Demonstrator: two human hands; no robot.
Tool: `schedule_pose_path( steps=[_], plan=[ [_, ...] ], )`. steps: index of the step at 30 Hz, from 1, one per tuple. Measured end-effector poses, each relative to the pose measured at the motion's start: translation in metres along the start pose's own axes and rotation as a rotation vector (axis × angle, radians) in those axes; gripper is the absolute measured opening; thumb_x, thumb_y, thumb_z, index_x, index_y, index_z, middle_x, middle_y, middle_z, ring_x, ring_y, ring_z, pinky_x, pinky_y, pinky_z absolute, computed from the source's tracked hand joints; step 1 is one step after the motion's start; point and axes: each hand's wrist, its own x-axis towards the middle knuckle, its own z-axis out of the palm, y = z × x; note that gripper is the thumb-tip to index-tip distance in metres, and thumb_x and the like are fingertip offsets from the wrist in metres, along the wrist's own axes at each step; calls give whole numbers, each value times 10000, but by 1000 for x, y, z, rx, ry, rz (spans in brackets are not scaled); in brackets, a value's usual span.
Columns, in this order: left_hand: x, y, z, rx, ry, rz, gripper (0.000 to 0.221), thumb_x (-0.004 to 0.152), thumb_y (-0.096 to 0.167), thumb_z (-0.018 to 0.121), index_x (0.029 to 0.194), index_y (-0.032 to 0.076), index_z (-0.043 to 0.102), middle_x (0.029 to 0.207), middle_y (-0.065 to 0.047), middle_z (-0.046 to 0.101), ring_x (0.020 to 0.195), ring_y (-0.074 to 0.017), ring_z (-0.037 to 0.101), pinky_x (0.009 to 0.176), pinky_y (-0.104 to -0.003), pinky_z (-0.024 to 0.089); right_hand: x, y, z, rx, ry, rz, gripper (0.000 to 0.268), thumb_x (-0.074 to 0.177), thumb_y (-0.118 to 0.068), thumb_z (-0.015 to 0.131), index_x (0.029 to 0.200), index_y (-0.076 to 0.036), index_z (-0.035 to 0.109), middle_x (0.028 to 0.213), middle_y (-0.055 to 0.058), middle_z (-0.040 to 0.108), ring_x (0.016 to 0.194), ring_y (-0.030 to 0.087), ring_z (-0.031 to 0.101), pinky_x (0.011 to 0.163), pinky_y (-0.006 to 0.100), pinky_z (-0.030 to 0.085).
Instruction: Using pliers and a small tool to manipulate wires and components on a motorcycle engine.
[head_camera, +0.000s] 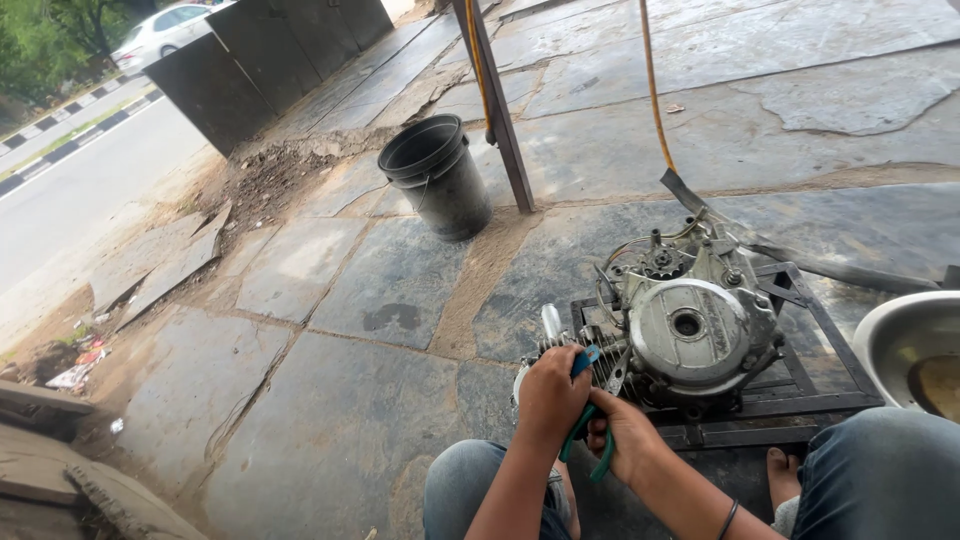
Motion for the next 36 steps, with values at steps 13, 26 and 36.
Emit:
schedule_pose_path(
  steps=[13, 26, 36],
  plan=[
    [8, -9, 40, 9, -133, 27, 317, 876, 194, 681, 1156, 49, 708, 1157, -168, 717, 1056, -364, 683, 898, -433, 536, -29, 10, -7, 34, -33, 54, 306, 947, -12, 567, 1250, -49, 544, 846, 106, 629, 725, 201, 630, 647, 348, 563],
    [16, 6, 59, -93, -213, -141, 394, 928, 316, 660, 1184, 18, 687, 1146, -205, 733, 1101, -362, 696, 947, -402, 527, -51, 2, -19, -143, -65, 144, 309, 945, -41, 552, 1241, -126, 540, 1098, 73, 650, 992, 204, 713, 778, 366, 578],
    [19, -21, 73, -251, -318, -231, 444, 948, 325, 645, 1242, -8, 657, 1122, -198, 747, 1055, -297, 723, 922, -366, 525, -33, 5, -40, -175, -101, 120, 172, 963, -120, 589, 1124, -71, 626, 957, 57, 661, 947, 177, 679, 725, 330, 512]
  ],
)
